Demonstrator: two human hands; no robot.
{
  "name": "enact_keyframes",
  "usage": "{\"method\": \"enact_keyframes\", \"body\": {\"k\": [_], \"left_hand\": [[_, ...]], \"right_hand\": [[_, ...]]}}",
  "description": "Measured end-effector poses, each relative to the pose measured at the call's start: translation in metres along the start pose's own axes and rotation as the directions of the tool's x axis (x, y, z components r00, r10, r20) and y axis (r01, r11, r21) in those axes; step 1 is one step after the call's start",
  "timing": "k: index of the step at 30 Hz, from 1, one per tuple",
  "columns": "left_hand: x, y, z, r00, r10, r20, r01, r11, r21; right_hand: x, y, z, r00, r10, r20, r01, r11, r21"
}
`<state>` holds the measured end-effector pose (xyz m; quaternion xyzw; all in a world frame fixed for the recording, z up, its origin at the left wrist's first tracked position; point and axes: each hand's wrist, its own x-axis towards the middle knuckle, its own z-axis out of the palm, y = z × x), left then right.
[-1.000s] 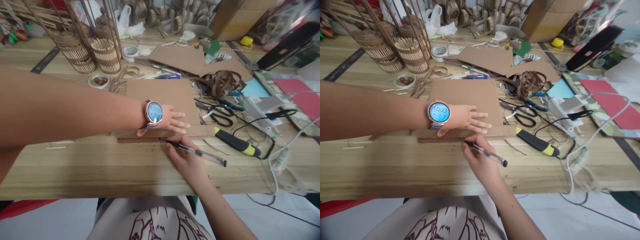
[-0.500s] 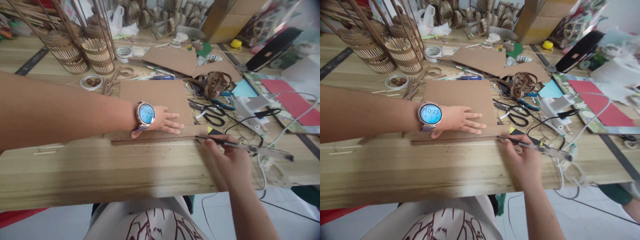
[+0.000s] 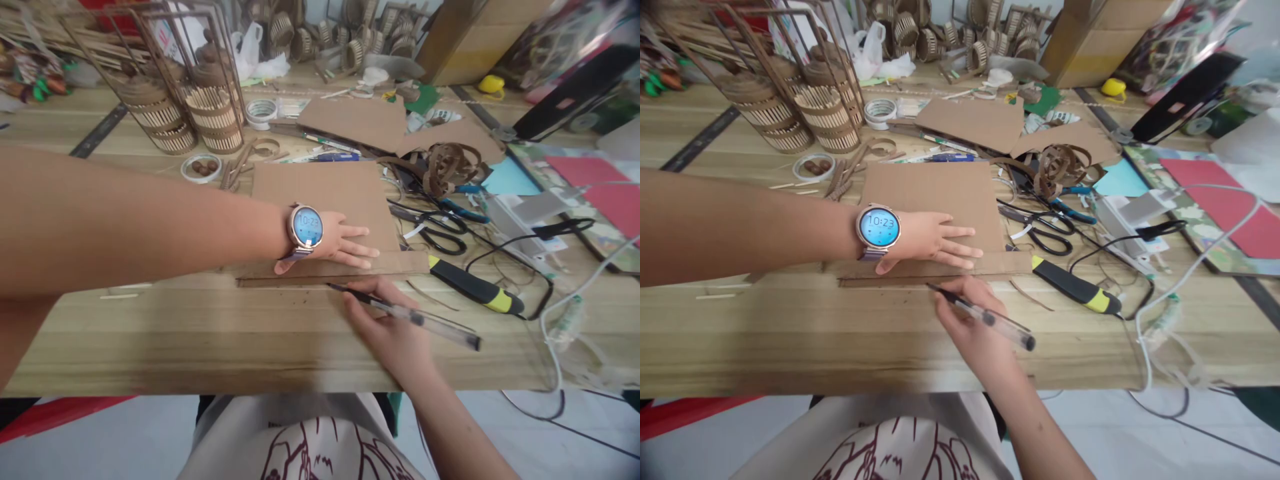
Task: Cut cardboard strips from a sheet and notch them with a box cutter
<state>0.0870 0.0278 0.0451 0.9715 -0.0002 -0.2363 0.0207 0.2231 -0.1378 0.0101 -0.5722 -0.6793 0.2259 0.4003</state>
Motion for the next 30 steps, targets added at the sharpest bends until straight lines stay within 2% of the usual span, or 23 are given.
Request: {"method": "enact_keyframes", "body": {"k": [4, 8, 12, 15, 18, 21, 23, 25, 27, 30], "left_hand": [[0.001, -0.002, 0.005, 1.0, -0.001, -0.021, 0.001, 1.0, 0.017], [0.002, -0.007, 0.012, 0.993, 0.038, -0.113, -0.043, 0.998, -0.039], [0.002, -0.006, 0.012, 0.997, 0.024, -0.073, -0.024, 1.0, -0.006], [0.001, -0.004, 0.009, 0.998, 0.008, -0.061, -0.009, 1.0, -0.019], [0.001, -0.006, 0.009, 0.997, 0.022, -0.077, -0.025, 0.999, -0.038], [0.002, -0.012, 0.013, 0.993, 0.097, -0.07, -0.099, 0.995, -0.028], [0.002, -0.015, 0.015, 0.988, 0.129, -0.091, -0.132, 0.991, -0.028], [0.003, -0.015, 0.016, 0.988, 0.115, -0.101, -0.118, 0.993, -0.019], [0.004, -0.013, 0.015, 0.991, 0.094, -0.095, -0.095, 0.995, -0.004], [0.006, -0.013, 0.014, 0.986, 0.111, -0.125, -0.11, 0.994, 0.02]], "right_hand": [[0.005, -0.005, 0.018, 0.998, -0.035, 0.059, 0.032, 0.998, 0.044], [0.008, -0.004, 0.025, 0.996, -0.032, 0.078, 0.027, 0.998, 0.065], [0.01, -0.001, 0.021, 0.998, -0.014, 0.062, 0.013, 0.999, 0.031], [0.011, 0.01, 0.004, 1.0, 0.021, 0.02, -0.02, 0.999, -0.036], [0.009, 0.03, -0.029, 0.987, 0.14, -0.077, -0.149, 0.981, -0.125], [0.004, 0.048, -0.067, 0.912, 0.253, -0.322, -0.333, 0.916, -0.223], [0.001, 0.052, -0.084, 0.866, 0.253, -0.431, -0.377, 0.897, -0.231], [-0.003, 0.048, -0.09, 0.84, 0.256, -0.479, -0.39, 0.898, -0.204], [-0.006, 0.038, -0.083, 0.859, 0.237, -0.454, -0.341, 0.926, -0.163], [-0.007, 0.019, -0.054, 0.942, 0.139, -0.305, -0.176, 0.98, -0.097]]}}
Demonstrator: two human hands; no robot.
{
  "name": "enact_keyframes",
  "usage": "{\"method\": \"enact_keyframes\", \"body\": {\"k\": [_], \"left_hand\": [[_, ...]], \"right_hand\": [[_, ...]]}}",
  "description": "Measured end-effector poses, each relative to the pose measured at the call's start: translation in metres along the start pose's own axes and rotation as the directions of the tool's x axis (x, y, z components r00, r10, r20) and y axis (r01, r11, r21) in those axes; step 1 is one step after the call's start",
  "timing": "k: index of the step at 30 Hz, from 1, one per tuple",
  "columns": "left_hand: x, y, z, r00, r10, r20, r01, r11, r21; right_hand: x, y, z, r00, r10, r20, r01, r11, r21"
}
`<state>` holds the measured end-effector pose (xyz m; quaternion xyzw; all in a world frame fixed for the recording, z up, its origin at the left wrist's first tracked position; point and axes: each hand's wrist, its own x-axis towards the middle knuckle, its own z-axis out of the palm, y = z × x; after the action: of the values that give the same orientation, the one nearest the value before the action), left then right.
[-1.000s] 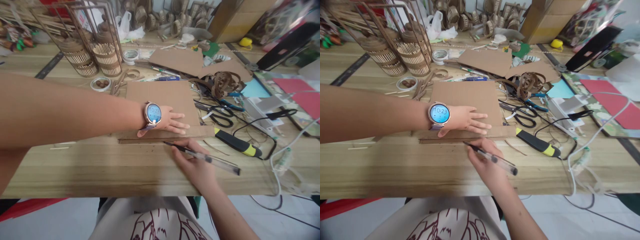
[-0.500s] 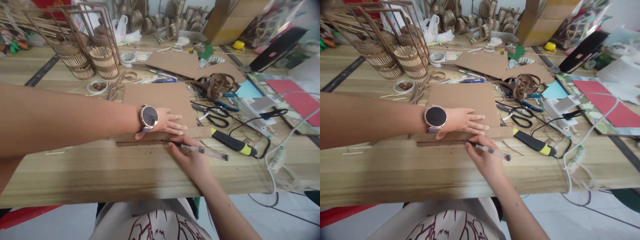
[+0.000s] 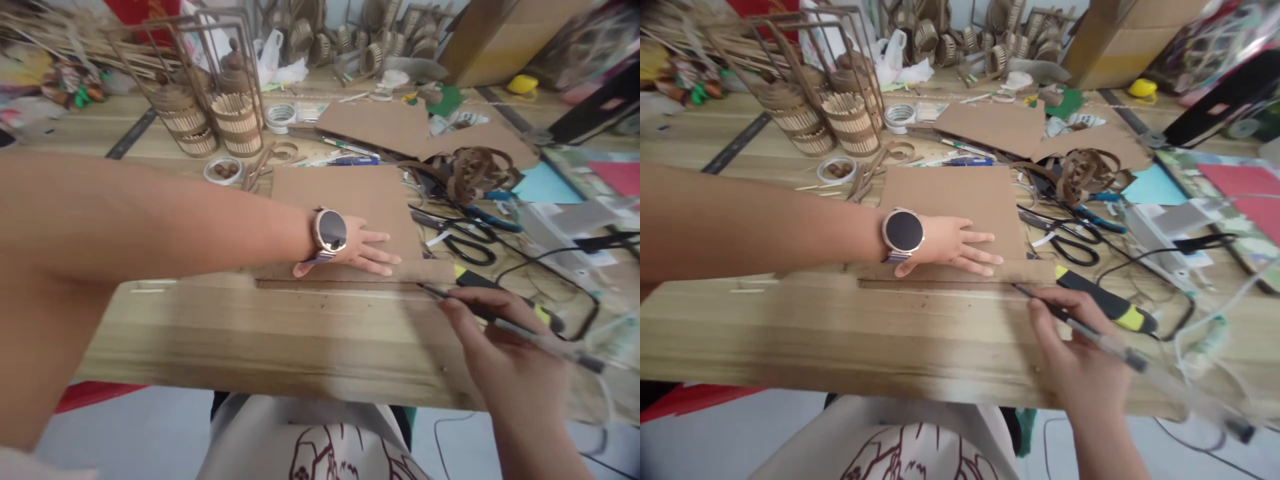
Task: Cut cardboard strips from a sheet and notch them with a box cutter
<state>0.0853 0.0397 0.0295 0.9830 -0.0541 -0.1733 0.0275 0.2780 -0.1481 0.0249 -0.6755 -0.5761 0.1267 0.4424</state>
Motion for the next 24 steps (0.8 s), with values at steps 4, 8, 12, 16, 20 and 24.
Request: {"method": "enact_keyframes", "body": {"k": [4, 8, 12, 16, 20, 24], "left_hand": [[0.0, -0.003, 0.001, 0.997, 0.001, 0.077, -0.006, 0.998, 0.067], [-0.003, 0.0, -0.006, 0.994, -0.017, 0.112, 0.009, 0.997, 0.075], [-0.006, 0.003, -0.011, 0.993, -0.039, 0.113, 0.044, 0.998, -0.041], [-0.007, 0.0, -0.005, 0.998, -0.024, 0.056, 0.025, 0.999, -0.032], [-0.009, -0.005, 0.0, 0.996, 0.081, -0.04, -0.077, 0.993, 0.092], [-0.006, -0.003, 0.004, 0.994, 0.097, -0.052, -0.097, 0.995, 0.001]], "right_hand": [[-0.017, -0.035, 0.042, 0.935, -0.191, 0.298, 0.13, 0.969, 0.212], [-0.029, -0.063, 0.078, 0.839, -0.27, 0.473, 0.129, 0.942, 0.309], [-0.032, -0.077, 0.104, 0.795, -0.327, 0.511, 0.148, 0.922, 0.359], [-0.031, -0.082, 0.12, 0.806, -0.29, 0.516, 0.119, 0.933, 0.34], [-0.032, -0.084, 0.128, 0.831, -0.263, 0.49, 0.109, 0.941, 0.32], [-0.037, -0.086, 0.132, 0.834, -0.256, 0.49, 0.101, 0.942, 0.32]]}}
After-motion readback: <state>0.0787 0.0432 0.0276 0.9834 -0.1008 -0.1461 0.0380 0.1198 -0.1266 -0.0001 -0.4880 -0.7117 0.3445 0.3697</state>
